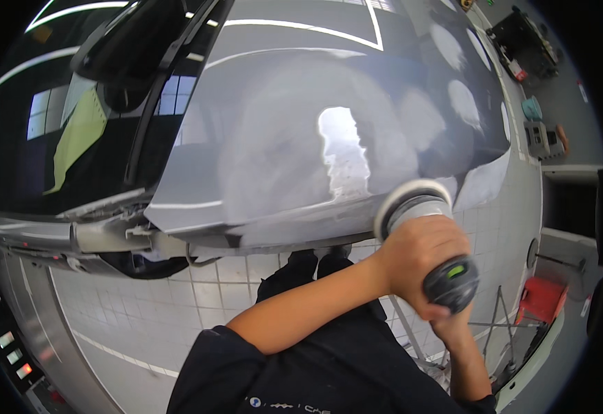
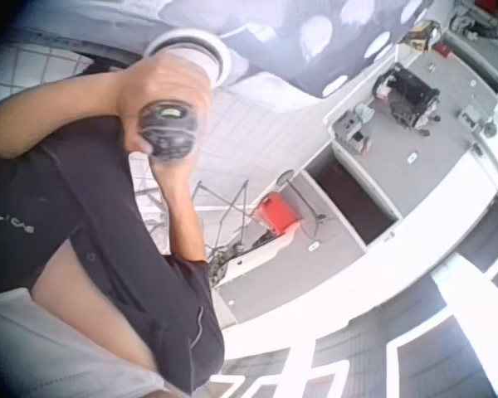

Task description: The person uses a rotary polisher to buff the hood of a gray car in a workshop. They move the tool across the surface in overlapping passes, briefly pause to wipe the hood with their hand, and continue polishing until the end of the clip.

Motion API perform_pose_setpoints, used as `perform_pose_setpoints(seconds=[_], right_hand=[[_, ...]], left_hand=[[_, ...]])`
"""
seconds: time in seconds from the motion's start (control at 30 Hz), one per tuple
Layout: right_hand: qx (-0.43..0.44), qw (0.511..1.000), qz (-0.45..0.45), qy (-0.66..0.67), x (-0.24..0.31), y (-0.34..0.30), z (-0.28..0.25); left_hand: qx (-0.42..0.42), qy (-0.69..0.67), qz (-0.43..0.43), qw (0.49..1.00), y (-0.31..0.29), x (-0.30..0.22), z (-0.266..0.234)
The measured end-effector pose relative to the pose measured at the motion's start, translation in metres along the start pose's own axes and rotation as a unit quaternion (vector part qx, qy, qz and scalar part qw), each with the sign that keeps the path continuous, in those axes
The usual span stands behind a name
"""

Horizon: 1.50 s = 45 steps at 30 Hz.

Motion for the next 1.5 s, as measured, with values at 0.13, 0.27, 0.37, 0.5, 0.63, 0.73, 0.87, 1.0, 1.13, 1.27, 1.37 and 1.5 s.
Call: perform_pose_setpoints(seconds=[0.13, 0.27, 0.37, 0.5, 0.63, 0.73, 0.87, 1.0, 1.13, 1.27, 1.37, 1.5], right_hand=[[0.127, 0.956, -0.209, -0.164, 0.054, 0.017, 0.062], [0.187, 0.904, -0.288, -0.256, 0.104, 0.022, 0.122], [0.195, 0.885, -0.303, -0.296, 0.105, 0.014, 0.127], [0.183, 0.912, -0.225, -0.29, 0.081, 0.0, 0.105], [0.21, 0.896, -0.269, -0.285, 0.108, 0.001, 0.116], [0.173, 0.903, -0.282, -0.275, 0.098, 0.012, 0.108], [0.16, 0.954, -0.146, -0.205, 0.052, 0.01, 0.055], [0.062, 0.98, -0.052, -0.183, 0.006, -0.006, 0.002], [0.03, 0.998, -0.017, 0.06, -0.019, -0.031, -0.057], [-0.014, 0.983, -0.02, 0.182, -0.106, -0.068, -0.103], [-0.087, 0.97, 0.017, 0.226, -0.18, -0.086, -0.154], [-0.26, 0.921, 0.029, 0.289, -0.254, -0.112, -0.262]], left_hand=[[-0.028, 0.083, 0.022, 0.996, -0.048, -0.048, -0.072], [-0.037, 0.226, -0.002, 0.973, -0.096, -0.09, -0.136], [-0.075, 0.189, 0.014, 0.979, -0.107, -0.091, -0.128], [-0.087, 0.108, 0.008, 0.99, -0.105, -0.075, -0.105], [-0.07, 0.137, -0.009, 0.988, -0.098, -0.09, -0.116], [-0.051, 0.162, 0.002, 0.985, -0.083, -0.088, -0.112], [-0.033, 0.139, 0.023, 0.989, -0.058, -0.051, -0.058], [-0.029, 0.031, 0.05, 0.998, -0.03, -0.005, 0.007], [0.079, -0.061, -0.075, 0.992, 0.018, 0.009, 0.077], [0.2, 0.031, 0.0, 0.979, 0.058, -0.016, 0.171], [0.25, 0.068, -0.02, 0.966, 0.066, 0.006, 0.259], [0.114, 0.088, 0.07, 0.987, 0.07, 0.03, 0.341]])
Point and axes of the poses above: each hand's wrist, its own y-axis towards the middle knuckle, its own z-axis out of the palm, x = y × z, the point moved 6 cm from there along y, towards the middle knuckle, and after that the axes turned 3 degrees about x, right-handed, at the moved point
